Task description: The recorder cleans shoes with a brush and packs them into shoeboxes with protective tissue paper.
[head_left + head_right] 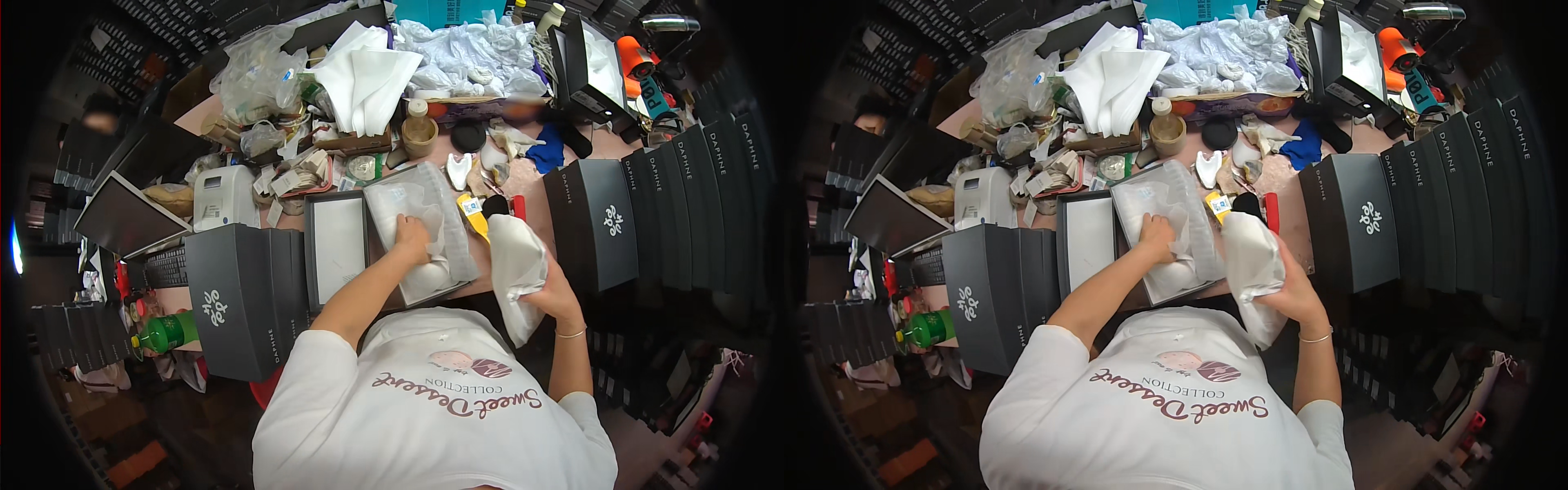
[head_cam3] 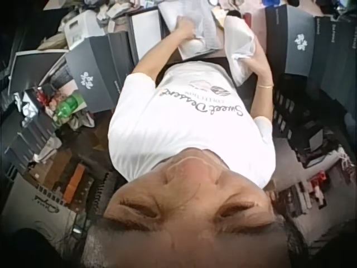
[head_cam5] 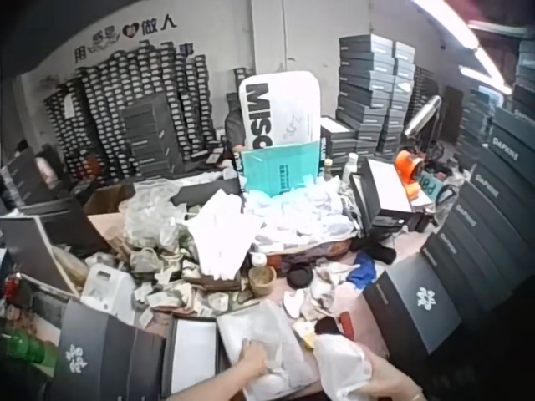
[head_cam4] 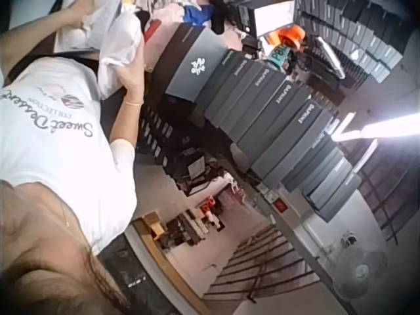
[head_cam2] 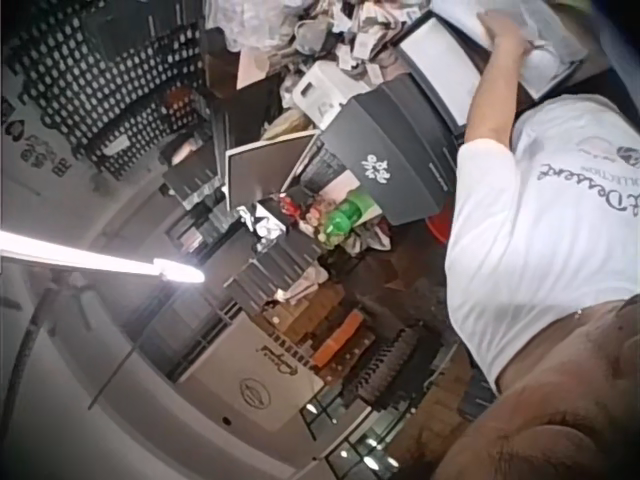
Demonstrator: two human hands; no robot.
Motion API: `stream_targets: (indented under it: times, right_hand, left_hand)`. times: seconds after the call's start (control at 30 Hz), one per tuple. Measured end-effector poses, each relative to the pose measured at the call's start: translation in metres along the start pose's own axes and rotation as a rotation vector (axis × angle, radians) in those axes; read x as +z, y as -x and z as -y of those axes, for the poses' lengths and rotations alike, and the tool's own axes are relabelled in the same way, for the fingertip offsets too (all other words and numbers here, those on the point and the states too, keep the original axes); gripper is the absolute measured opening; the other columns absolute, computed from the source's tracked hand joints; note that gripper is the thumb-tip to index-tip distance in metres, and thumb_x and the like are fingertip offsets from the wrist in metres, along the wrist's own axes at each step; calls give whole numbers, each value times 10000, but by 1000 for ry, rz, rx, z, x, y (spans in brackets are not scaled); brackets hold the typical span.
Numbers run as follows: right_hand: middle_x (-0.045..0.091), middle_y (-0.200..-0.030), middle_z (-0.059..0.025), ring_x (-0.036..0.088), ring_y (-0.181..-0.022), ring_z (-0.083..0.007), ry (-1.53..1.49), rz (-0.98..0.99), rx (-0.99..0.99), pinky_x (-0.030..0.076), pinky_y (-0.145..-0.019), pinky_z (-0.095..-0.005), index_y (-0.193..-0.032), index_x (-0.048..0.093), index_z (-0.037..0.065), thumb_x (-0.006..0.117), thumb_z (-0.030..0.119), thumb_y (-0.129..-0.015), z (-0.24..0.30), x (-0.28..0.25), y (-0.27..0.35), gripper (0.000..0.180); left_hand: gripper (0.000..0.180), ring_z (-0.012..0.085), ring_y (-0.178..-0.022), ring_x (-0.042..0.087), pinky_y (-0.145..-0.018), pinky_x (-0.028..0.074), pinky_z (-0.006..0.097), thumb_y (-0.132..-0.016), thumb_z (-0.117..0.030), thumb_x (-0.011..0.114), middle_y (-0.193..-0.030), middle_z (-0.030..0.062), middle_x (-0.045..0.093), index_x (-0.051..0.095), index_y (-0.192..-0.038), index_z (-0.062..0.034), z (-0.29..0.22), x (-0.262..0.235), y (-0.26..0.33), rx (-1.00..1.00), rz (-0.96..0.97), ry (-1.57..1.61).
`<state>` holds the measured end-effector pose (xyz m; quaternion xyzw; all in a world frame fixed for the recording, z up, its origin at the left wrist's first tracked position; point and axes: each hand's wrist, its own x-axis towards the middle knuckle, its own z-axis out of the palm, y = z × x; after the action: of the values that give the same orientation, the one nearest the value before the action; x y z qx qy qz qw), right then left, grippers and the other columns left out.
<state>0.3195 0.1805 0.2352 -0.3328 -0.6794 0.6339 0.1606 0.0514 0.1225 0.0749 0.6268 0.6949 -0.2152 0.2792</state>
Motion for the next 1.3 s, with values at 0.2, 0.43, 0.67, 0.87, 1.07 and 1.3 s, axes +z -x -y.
stream_targets:
  times: [0.2,0.43,0.67,0.87,1.07,1.3]
  right_hand:
    - [481,-1326,-125,447,-1232,-205,-99,310,-47,349,-1035,-320,-1424,294,28,803,177,-629,1,79,-88,956]
    - [542,-1185,-240,540,-1103,-342,442,-276,-283,430,-949,-383,-1295,447,-10,616,91,-791,-125,181,-149,541]
    - [596,-1081,-214,567,-1012,-391,622,63,36,449,-916,-419,-1133,585,11,550,14,-787,-89,146,-157,348]
    - [618,-1010,-183,616,-898,-329,508,-361,-251,495,-804,-385,-1063,615,7,591,48,-780,-82,57,-124,287]
    - [597,-1011,-190,614,-905,-359,836,-190,-137,499,-776,-437,-1114,588,28,563,82,-820,-125,17,-142,300]
    - [579,-980,-186,638,-807,-360,1057,-108,-32,530,-683,-439,-1020,588,50,541,33,-799,-147,46,-176,227]
  left_hand:
    - [808,290,-1238,421,-1005,310,420,-689,-558,679,-1394,119,407,470,-1325,-107,21,57,27,102,-530,369]
    - [539,277,-1270,426,-1090,276,411,-858,-390,475,-1359,117,486,473,-1326,-122,23,57,36,124,-640,-72]
    - [381,334,-1115,526,-1044,311,443,-763,-137,581,-1156,173,606,608,-1120,-10,38,57,76,269,-604,223]
    - [305,251,-986,620,-884,469,314,-884,-129,581,-1108,187,618,563,-1105,81,23,51,113,-147,-605,1626]
    - [616,266,-1036,604,-881,476,297,-837,-217,671,-1171,227,580,380,-1308,52,-38,47,65,-223,-328,1045]
    - [750,261,-1133,534,-949,434,357,-748,-103,722,-1266,141,525,323,-1376,-10,-19,67,38,-224,-243,2004]
